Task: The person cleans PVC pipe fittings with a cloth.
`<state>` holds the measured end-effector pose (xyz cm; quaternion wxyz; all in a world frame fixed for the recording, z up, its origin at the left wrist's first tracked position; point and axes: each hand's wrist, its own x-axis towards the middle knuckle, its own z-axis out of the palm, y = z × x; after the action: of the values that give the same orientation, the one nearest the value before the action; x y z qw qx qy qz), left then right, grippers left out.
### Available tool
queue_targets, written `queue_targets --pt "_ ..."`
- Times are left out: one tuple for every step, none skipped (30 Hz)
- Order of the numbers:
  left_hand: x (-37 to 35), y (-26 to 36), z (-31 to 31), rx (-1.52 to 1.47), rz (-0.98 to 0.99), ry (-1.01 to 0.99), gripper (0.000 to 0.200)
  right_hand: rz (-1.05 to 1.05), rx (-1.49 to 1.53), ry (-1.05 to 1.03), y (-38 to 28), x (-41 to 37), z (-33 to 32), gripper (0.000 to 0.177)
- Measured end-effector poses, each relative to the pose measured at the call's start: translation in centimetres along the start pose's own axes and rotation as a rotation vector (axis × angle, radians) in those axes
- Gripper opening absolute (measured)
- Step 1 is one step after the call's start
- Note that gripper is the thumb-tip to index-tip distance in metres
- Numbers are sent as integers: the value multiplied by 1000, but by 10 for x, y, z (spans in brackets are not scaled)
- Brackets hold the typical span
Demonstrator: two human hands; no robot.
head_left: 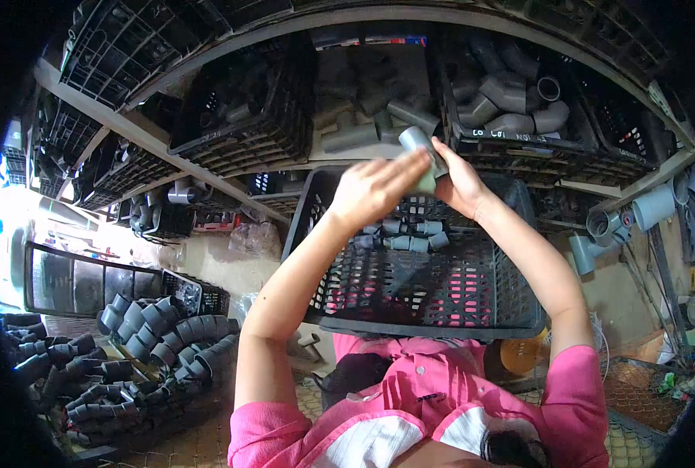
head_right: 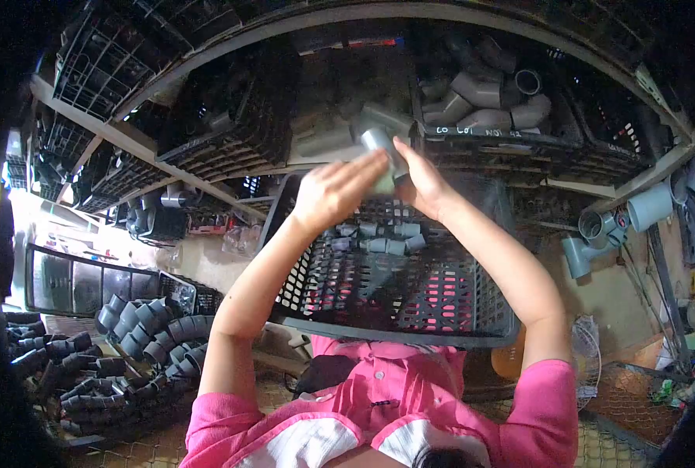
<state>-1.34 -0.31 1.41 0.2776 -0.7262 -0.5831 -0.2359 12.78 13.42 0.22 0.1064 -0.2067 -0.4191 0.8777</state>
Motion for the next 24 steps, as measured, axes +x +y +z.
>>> queue_targets --pt "-2 7 -3 -1 91 -18 60 22 9 10 -3 -3 1 52" --pt "1 11 -5 29 147 -17 62 0 -66 38 -2 -3 -2 57" --pt "5 13 -5 30 98 -22 62 24 -91 0 -5 -5 0 56" --pt "8 12 -5 32 50 -28 62 -38 -80 36 -2 -8 6 53" --pt "11 10 -4 32 2 -36 62 -100 -67 73 0 -13 13 49" --pt "9 0 11 26 -54 69 62 -93 -74 34 2 -8 6 49" --pt "16 4 -1 4 -193 0 56 -85 -79 -2 5 0 -6 48" --pt "12 2 2 14 -172 26 59 -77 -83 -38 9 5 -16 47" --pt "9 1 4 26 -152 53 63 -69 -68 -23 8 1 -12 46" --pt "5 4 5 -18 -96 31 63 -62 -56 -10 5 -3 -5 44" --pt "1 10 3 -62 -43 10 63 -51 -45 1 3 -6 -1 43" --pt "-1 14 2 -47 67 -17 63 12 -40 -3 0 -5 -1 43" --pt "-1 13 1 -34 72 -28 63 -12 -23 21 2 -6 3 43" --pt "2 12 0 -23 76 -37 62 -36 -6 45 4 -10 8 43" --pt "4 11 -1 -12 81 -45 62 -61 10 71 4 -13 12 43" --pt "3 6 4 -42 -44 -21 63 -93 -72 30 11 -8 1 44" --pt "3 0 11 -91 -166 41 62 -8 24 9 22 2 -14 42" --pt "0 -2 11 -81 -201 44 62 4 18 -22 22 1 -14 42" --pt "-2 -5 11 -70 -237 47 62 18 12 -53 21 -1 -13 43" --pt "-3 -4 11 -104 -168 33 61 0 10 -27 19 -1 -11 48" --pt "-2 0 8 -137 -101 19 61 -16 7 -1 17 -1 -8 54" --pt "-2 6 3 -171 -37 4 61 -29 5 26 15 -3 -5 60" --pt "-1 13 -3 -125 64 -96 58 -41 2 52 13 -4 -2 66" --pt "2 15 1 -119 132 -40 59 -23 -7 19 9 -9 -2 67"
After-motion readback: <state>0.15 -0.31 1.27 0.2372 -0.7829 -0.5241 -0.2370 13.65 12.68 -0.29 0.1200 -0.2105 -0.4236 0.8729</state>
